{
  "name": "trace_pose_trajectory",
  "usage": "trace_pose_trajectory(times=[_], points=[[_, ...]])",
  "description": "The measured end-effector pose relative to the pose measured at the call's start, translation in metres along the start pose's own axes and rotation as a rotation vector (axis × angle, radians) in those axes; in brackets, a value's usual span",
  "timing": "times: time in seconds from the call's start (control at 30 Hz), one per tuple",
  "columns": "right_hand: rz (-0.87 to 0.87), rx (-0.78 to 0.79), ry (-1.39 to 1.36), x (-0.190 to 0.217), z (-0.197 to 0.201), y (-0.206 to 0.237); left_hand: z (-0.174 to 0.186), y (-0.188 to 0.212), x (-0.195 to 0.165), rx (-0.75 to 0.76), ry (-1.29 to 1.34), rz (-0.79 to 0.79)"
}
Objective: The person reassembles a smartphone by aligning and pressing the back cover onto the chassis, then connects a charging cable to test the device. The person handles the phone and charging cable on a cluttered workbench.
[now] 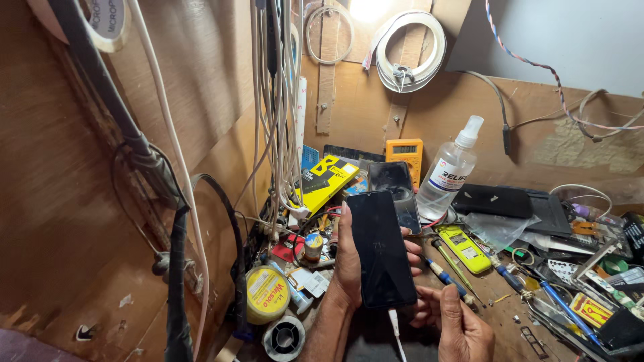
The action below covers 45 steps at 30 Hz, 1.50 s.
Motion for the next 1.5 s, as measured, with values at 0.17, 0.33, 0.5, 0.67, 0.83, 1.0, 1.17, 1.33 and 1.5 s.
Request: trace_pose_trajectory(times=[0.17,0.33,0.5,0.67,0.83,1.0,1.17,1.33,1.5], points=[[-0.022,-0.001,0.018,-0.004,0.002,-0.001,0.001,0.0,0.001,0.003,-0.005,0.003],[-0.005,0.013,0.017,-0.005,0.003,-0.002,0.002,0.0,0.002,0.015,0.018,0.01],[-0.052,0.028,-0.027,-0.011,0.003,-0.006,-0.003,0.001,-0.002,0.019,0.033,-0.001],[-0.178,0.086,-0.027,-0.025,0.002,-0.006,-0.018,0.001,-0.011,0.064,0.148,-0.056],[-0.261,0.283,0.017,-0.035,-0.028,0.001,-0.028,-0.006,-0.013,0.051,0.172,-0.027],[-0.245,0.309,-0.052,-0.014,-0.039,0.009,-0.036,-0.01,-0.015,0.042,0.214,-0.042],[-0.249,0.305,-0.004,0.005,-0.044,0.02,-0.035,-0.008,-0.015,0.01,0.163,-0.026],[-0.238,0.265,0.03,0.015,-0.042,0.023,-0.034,-0.012,-0.013,-0.014,0.174,-0.021],[-0.259,0.249,0.006,0.019,-0.042,0.026,-0.034,-0.013,-0.01,-0.043,0.179,-0.021]])
Point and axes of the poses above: each hand's wrist, its own y-axis away from the middle knuckle, its own z-axis out of the back of the hand, x = y × z, the point moved 9 cm from there along -y, towards the middle knuckle, and after that the axes turned 8 degrees about x, right-handed, at the moved point
